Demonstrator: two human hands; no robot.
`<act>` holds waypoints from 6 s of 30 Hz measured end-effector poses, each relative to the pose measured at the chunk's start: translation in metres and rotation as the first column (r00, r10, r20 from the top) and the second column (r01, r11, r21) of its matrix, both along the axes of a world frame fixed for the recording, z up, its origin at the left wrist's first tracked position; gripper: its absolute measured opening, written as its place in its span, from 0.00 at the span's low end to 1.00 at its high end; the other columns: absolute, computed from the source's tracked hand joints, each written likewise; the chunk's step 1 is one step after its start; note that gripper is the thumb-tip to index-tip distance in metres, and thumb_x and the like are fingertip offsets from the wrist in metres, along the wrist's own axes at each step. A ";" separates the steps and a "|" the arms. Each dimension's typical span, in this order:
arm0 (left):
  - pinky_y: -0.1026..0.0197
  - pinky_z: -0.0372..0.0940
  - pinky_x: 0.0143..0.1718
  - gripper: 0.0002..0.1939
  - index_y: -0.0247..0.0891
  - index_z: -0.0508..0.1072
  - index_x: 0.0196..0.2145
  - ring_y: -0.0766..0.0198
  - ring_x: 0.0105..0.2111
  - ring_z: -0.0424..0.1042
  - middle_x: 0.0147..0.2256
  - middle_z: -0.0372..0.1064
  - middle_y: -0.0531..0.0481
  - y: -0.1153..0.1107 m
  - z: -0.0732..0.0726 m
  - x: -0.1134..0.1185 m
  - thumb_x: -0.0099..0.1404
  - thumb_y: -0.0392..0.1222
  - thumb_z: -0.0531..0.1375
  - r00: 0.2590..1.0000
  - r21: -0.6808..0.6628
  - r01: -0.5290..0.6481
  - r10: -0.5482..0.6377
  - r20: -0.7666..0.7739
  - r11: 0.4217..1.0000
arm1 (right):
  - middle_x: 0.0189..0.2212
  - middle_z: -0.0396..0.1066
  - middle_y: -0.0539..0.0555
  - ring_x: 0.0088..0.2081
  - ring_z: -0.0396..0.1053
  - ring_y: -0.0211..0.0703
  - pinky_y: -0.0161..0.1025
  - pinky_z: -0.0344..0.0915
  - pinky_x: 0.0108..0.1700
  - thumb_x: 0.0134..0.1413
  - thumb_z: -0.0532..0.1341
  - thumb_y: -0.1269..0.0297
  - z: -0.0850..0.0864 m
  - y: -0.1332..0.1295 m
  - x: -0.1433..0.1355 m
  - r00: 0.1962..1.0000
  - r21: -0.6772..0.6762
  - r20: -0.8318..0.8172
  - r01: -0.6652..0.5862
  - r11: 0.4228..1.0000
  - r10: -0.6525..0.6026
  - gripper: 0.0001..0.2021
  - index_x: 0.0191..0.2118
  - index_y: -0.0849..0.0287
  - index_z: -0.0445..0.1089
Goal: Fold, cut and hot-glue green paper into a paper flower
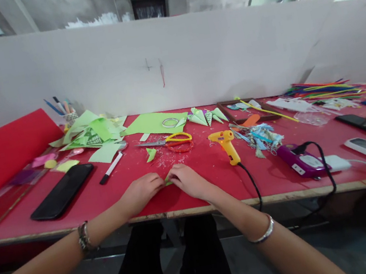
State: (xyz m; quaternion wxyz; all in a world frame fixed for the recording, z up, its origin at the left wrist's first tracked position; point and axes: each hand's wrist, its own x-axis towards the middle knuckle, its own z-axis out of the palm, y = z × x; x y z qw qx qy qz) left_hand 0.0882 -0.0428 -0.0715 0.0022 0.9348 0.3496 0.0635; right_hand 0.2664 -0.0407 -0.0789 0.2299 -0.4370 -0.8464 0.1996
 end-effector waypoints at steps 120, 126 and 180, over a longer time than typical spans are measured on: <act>0.67 0.49 0.19 0.19 0.36 0.54 0.19 0.72 0.16 0.51 0.16 0.50 0.56 -0.003 0.028 -0.015 0.63 0.49 0.42 0.986 -0.719 0.075 0.058 0.159 0.691 | 0.29 0.70 0.60 0.30 0.69 0.44 0.34 0.59 0.27 0.55 0.47 0.74 0.030 -0.017 -0.016 0.683 0.172 0.725 -0.302 0.938 0.087 0.10 0.40 0.66 0.63; 0.68 0.42 0.15 0.20 0.39 0.49 0.20 0.74 0.13 0.40 0.15 0.36 0.60 0.001 0.024 -0.023 0.62 0.55 0.40 0.940 -0.949 0.157 0.253 0.229 0.274 | 0.31 0.69 0.63 0.32 0.69 0.45 0.35 0.61 0.29 0.55 0.45 0.75 0.033 -0.018 -0.024 0.684 0.272 0.729 -0.317 0.909 0.020 0.12 0.41 0.68 0.61; 0.67 0.34 0.17 0.20 0.36 0.55 0.22 0.75 0.15 0.37 0.17 0.37 0.60 0.003 0.021 -0.027 0.59 0.57 0.49 0.840 -0.967 0.254 0.490 0.232 0.023 | 0.31 0.69 0.57 0.33 0.67 0.41 0.35 0.57 0.33 0.56 0.48 0.73 0.033 0.004 -0.002 0.728 0.394 0.686 -0.344 0.853 -0.023 0.11 0.43 0.63 0.63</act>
